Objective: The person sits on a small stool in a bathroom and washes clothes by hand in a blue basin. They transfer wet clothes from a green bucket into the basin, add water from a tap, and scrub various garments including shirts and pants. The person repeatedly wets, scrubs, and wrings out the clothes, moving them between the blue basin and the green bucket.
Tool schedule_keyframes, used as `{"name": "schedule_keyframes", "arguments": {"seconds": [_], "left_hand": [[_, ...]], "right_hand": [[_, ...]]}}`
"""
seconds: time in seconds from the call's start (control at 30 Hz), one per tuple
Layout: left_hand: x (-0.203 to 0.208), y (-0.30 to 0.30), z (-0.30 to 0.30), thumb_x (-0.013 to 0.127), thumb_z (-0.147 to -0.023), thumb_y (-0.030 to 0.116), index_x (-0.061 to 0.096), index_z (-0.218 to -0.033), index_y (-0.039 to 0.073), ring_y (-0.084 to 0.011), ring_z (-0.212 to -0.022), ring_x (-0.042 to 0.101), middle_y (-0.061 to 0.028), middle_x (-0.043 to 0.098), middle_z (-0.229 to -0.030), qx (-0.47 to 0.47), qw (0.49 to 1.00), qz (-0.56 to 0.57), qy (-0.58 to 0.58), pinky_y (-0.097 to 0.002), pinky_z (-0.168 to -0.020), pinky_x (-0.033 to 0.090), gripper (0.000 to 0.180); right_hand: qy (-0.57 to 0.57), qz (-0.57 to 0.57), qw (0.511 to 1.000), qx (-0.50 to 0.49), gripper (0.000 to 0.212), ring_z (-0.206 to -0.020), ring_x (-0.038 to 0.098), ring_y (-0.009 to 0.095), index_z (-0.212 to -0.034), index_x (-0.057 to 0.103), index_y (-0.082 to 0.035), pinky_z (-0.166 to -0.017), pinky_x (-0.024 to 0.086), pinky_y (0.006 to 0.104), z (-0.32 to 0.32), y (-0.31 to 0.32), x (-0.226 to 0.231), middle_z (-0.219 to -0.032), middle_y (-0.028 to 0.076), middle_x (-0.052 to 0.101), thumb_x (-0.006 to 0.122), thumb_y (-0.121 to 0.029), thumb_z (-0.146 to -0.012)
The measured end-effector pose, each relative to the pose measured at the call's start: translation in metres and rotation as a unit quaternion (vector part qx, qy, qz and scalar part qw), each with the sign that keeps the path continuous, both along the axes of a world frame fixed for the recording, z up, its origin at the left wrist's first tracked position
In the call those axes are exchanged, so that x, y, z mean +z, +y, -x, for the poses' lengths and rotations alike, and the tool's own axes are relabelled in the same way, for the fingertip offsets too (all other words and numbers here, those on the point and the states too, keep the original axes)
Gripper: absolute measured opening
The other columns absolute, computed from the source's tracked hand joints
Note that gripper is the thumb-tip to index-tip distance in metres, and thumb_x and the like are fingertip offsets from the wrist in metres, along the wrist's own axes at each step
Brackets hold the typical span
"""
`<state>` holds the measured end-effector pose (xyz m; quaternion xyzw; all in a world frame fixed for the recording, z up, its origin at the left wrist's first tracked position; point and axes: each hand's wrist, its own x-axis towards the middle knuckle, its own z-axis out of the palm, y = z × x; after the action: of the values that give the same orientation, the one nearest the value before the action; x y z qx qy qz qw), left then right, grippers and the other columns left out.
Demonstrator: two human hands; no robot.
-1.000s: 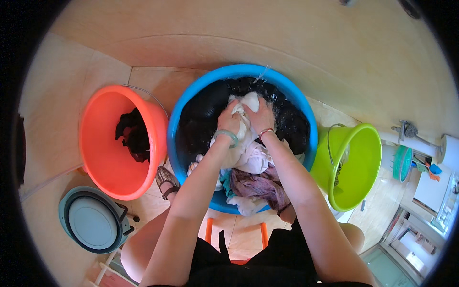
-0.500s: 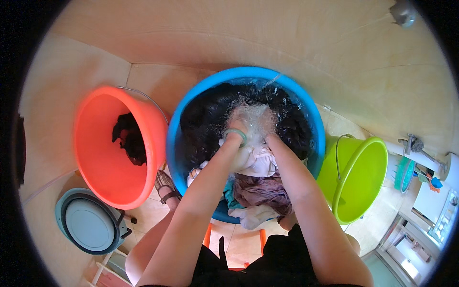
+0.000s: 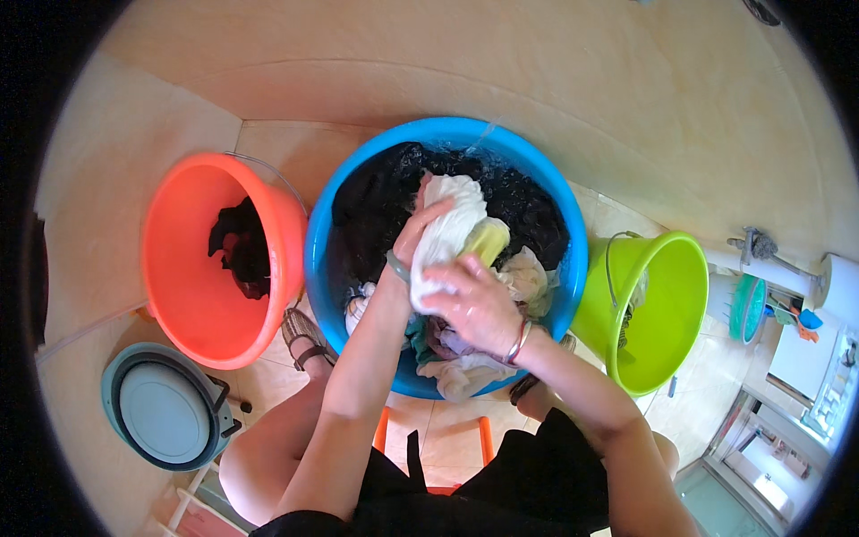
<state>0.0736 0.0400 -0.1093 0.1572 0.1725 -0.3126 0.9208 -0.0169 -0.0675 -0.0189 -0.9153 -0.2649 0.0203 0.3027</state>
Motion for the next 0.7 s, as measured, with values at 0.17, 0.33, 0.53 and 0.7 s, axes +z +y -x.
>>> {"name": "schedule_keyframes", "arguments": {"seconds": [0.17,0.33,0.53,0.7], "left_hand": [[-0.018,-0.029,0.042,0.059,-0.087,0.012,0.035,-0.137,0.019,-0.0240,-0.108,0.058,-0.0125,0.054,-0.122,0.052,0.985,0.080,-0.145,-0.0359,-0.089,0.050,0.056],[-0.061,-0.045,0.068,0.054,-0.090,0.020,0.042,-0.130,0.017,-0.0231,-0.105,0.058,-0.0102,0.056,-0.118,0.084,0.986,0.122,-0.076,-0.0346,-0.088,0.050,0.042],[-0.115,-0.063,0.084,0.048,-0.094,0.030,0.050,-0.121,0.015,-0.0220,-0.103,0.059,-0.0073,0.059,-0.113,0.140,0.985,0.103,-0.023,-0.0330,-0.088,0.049,0.031],[-0.128,-0.061,0.084,0.042,-0.097,0.038,0.057,-0.114,0.013,-0.0212,-0.100,0.059,-0.0050,0.061,-0.109,0.151,0.988,0.021,-0.003,-0.0317,-0.087,0.048,0.033]], "right_hand": [[-0.023,0.028,0.998,-0.049,0.031,-0.095,0.050,0.025,-0.097,0.070,-0.022,-0.078,0.050,0.0338,0.012,0.024,0.012,-0.121,-0.002,0.055,0.075,-0.031,-0.068],[-0.059,-0.016,0.970,-0.235,0.032,-0.085,0.057,0.030,-0.091,0.067,-0.017,-0.068,0.052,0.0386,0.003,0.031,-0.028,-0.106,0.008,0.056,0.080,-0.031,-0.065],[-0.037,-0.098,0.954,-0.281,0.012,-0.067,0.063,0.033,-0.081,0.062,-0.008,-0.056,0.051,0.0395,-0.023,0.014,-0.072,-0.084,0.011,0.060,0.071,-0.013,-0.075],[0.011,-0.112,0.954,-0.279,0.008,-0.076,0.062,0.037,-0.085,0.064,-0.004,-0.065,0.051,0.0401,-0.031,0.011,-0.087,-0.084,0.016,0.062,0.065,-0.007,-0.077]]}}
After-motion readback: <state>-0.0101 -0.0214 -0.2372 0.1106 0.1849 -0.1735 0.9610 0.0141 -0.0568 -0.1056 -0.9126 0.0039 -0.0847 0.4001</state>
